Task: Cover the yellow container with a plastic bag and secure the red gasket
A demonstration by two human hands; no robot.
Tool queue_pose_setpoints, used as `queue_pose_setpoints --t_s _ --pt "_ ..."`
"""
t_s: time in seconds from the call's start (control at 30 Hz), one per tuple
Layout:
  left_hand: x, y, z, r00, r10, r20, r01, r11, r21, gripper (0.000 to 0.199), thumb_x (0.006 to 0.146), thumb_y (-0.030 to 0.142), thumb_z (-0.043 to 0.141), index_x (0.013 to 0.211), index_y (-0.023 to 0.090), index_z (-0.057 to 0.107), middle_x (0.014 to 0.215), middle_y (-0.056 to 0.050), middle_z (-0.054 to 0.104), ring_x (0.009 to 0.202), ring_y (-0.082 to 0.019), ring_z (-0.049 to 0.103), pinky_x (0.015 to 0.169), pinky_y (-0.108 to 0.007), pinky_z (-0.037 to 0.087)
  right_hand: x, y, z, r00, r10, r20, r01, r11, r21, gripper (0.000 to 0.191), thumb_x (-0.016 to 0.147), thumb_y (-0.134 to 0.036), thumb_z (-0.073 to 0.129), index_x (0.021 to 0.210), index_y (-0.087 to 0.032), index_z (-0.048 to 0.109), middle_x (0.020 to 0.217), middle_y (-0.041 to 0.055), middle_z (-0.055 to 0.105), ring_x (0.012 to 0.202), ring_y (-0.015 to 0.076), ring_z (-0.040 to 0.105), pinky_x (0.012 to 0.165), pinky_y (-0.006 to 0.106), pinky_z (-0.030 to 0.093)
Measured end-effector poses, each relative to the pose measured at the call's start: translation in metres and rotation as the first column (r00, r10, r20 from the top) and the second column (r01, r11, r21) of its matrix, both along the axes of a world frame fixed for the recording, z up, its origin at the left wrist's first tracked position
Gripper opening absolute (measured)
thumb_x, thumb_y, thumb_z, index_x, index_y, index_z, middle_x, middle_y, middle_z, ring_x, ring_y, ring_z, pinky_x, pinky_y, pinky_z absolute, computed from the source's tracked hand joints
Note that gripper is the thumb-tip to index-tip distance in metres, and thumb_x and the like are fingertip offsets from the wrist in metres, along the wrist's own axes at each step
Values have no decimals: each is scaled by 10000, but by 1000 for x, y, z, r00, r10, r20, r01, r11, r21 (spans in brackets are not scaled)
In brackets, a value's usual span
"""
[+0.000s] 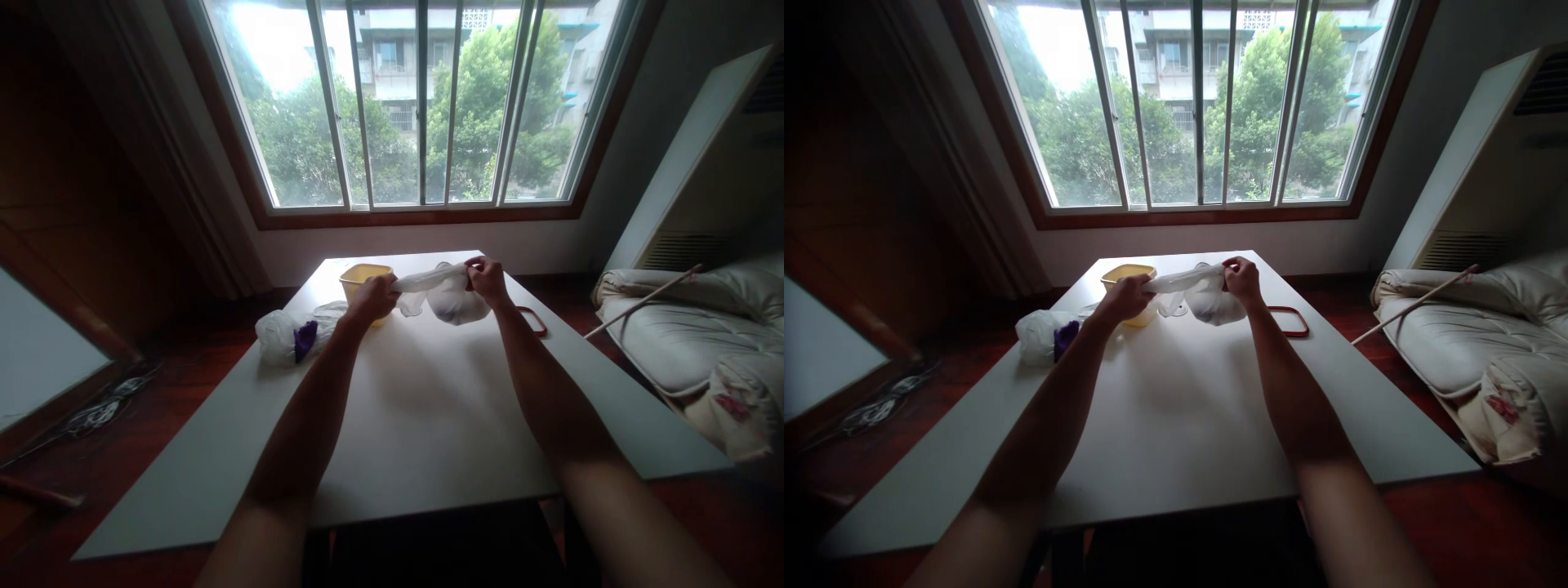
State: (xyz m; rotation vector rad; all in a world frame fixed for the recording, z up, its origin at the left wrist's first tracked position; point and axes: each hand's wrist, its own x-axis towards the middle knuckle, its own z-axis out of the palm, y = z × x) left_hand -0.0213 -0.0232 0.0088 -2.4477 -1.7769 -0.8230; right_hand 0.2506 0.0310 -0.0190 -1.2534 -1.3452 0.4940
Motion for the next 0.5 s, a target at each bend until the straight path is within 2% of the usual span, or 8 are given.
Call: queue_pose_setpoints --t_s 0.1,0.17,0.33,0.5 --pt "-2 3 -2 999 38 18 -38 999 -13 263 911 347 560 1039 175 712 964 -116 742 869 -258 674 737 -315 482 12 13 -7 995 -78 -61 78 997 1 313 831 -211 533 1056 -104 722 1006 146 740 686 200 708 610 319 612" --pt "-3 5 -5 997 31 65 -31 1000 -1 320 923 363 568 1149 168 683 1077 -127 736 937 -262 680 797 -329 502 21 18 -9 989 -141 -39 141 990 10 354 844 -193 507 1104 -84 722 1050 170 745 765 225 728 717 345 618" --pt "-8 11 -14 991 69 118 -76 995 57 546 930 350 588 1441 183 497 1455 -160 553 1176 -309 629 994 -406 486 38 18 -7 923 -357 142 355 934 43 404 859 -181 485 1165 -63 721 1100 201 751 1049 292 698 949 354 537" --pt "-14 19 -22 986 121 111 -116 992 -47 657 934 349 588 1531 184 371 1578 -179 412 1348 -351 520 1093 -439 428 51 22 -19 870 -383 309 391 919 39 479 882 -231 508 1309 -50 625 1260 215 683 1168 315 635 1026 375 484"
